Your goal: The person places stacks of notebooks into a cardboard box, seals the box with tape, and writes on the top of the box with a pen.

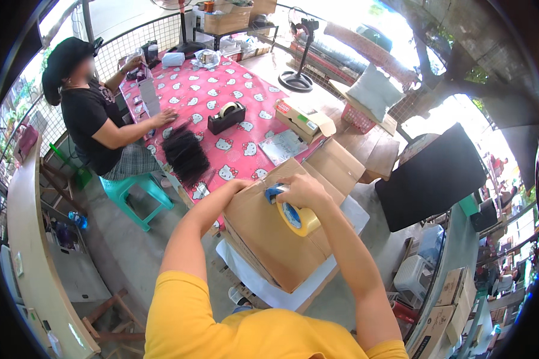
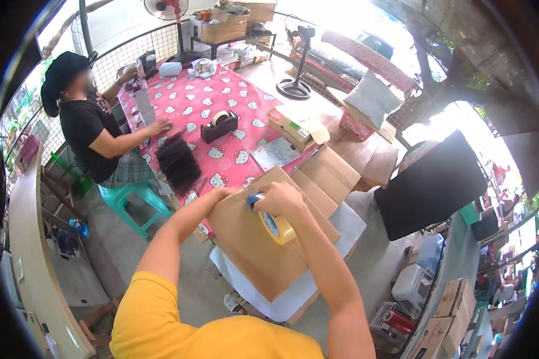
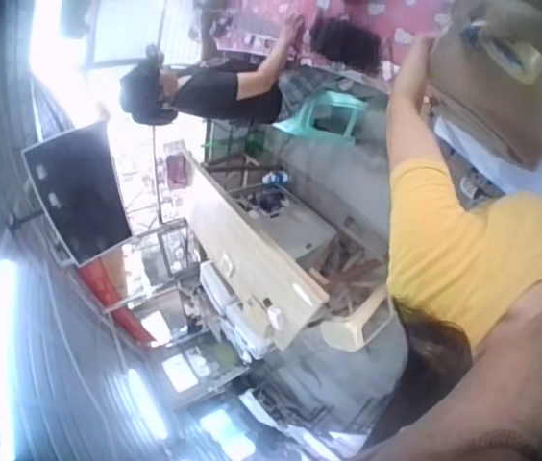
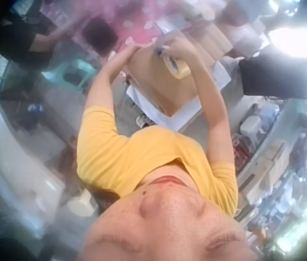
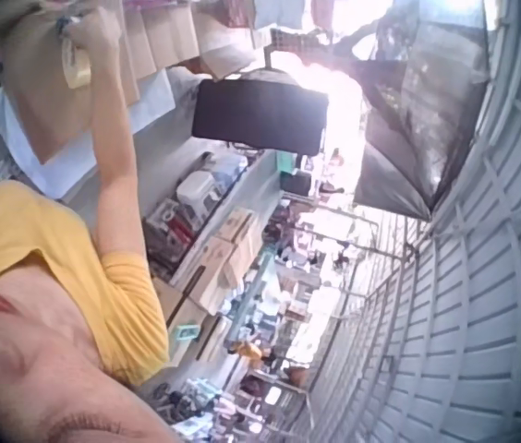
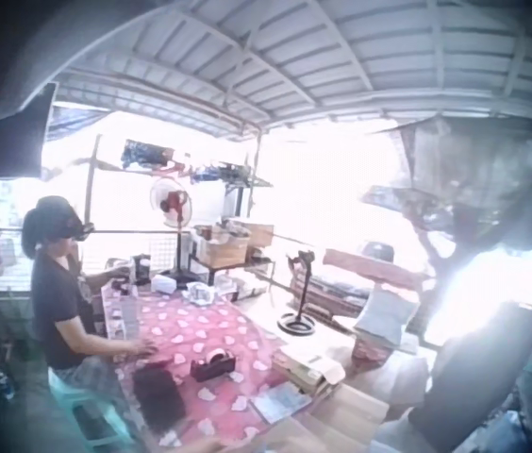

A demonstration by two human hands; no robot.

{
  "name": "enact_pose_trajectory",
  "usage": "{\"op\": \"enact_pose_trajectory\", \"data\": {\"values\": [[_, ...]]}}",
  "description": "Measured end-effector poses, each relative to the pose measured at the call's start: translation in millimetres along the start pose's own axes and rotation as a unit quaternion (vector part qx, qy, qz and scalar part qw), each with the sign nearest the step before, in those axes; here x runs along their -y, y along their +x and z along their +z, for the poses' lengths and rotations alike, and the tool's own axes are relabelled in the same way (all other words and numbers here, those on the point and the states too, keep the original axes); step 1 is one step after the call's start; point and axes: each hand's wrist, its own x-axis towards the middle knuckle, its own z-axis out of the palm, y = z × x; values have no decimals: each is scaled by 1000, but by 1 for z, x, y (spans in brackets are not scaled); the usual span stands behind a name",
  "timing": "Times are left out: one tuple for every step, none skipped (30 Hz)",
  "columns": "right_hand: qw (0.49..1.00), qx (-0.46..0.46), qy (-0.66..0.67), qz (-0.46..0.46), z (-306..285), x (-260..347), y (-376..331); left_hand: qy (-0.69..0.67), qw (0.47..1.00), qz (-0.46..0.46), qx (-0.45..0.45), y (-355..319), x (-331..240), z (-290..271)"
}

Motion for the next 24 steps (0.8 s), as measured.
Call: {"op": "enact_pose_trajectory", "data": {"values": [[1000, 12, 11, 3, -3, 3, 0, -8, 1000, -10, -22, -7, 3, -4], [999, 24, 22, 8, -6, 4, 0, -21, 999, -16, -45, -10, 4, -8], [999, 37, 30, 14, -7, 5, 1, -37, 996, -23, -76, -13, 5, -12], [999, 24, 23, 5, -4, 3, 2, -51, 994, -22, -97, -13, 6, -17], [1000, 9, 15, -7, -1, 2, 4, -65, 991, -18, -115, -11, 10, -22], [1000, -6, 7, -17, -1, 2, 6, -79, 992, -11, -95, -12, 11, -19], [1000, 0, 17, -10, -4, 1, 7, -96, 994, 6, -41, -11, 11, -20], [999, 12, 31, -3, -7, 6, 5, -110, 993, 19, 26, -17, 15, -10], [999, 25, 44, 4, -8, 9, 4, -112, 987, 38, 109, -23, 19, 0], [999, 35, 41, 3, -7, 10, 4, -110, 977, 53, 175, -34, 22, 12], [999, 39, 37, 1, -8, 11, 5, -117, 970, 58, 203, -45, 27, 18], [998, 44, 34, -2, -9, 12, 4, -128, 967, 58, 214, -52, 32, 21], [999, 13, 22, -27, -3, 4, 8, -149, 968, 52, 196, -58, 32, 16], [999, 13, 14, -39, 2, -3, 12, -184, 971, 41, 150, -56, 33, 6], [999, 13, 5, -52, 4, -9, 18, -232, 969, 33, 84, -48, 34, -9], [997, 17, -5, -70, 7, -10, 22, -300, 954, 26, 8, -47, 30, -27], [995, 25, -10, -96, 9, -15, 24, -353, 932, 52, -60, -46, 19, -46], [995, 43, -8, -95, 7, -13, 20, -381, 913, 92, -116, -47, 8, -65], [994, 58, -6, -92, 5, -11, 15, -373, 907, 129, -148, -52, -5, -77], [993, 74, -4, -87, 3, -12, 9, -171, 961, 173, -134, -60, -21, -81], [993, 82, -20, -86, 0, -14, 5, 29, 963, 225, -143, -66, -38, -87], [993, 86, -22, -81, 1, -18, -5, 232, 928, 261, -132, -73, -55, -91], [993, 86, -27, -71, 2, -26, -14, 212, 949, 216, -86, -84, -82, -94], [994, 87, -31, -61, 2, -37, -24, 190, 966, 170, -40, -102, -114, -91]]}}
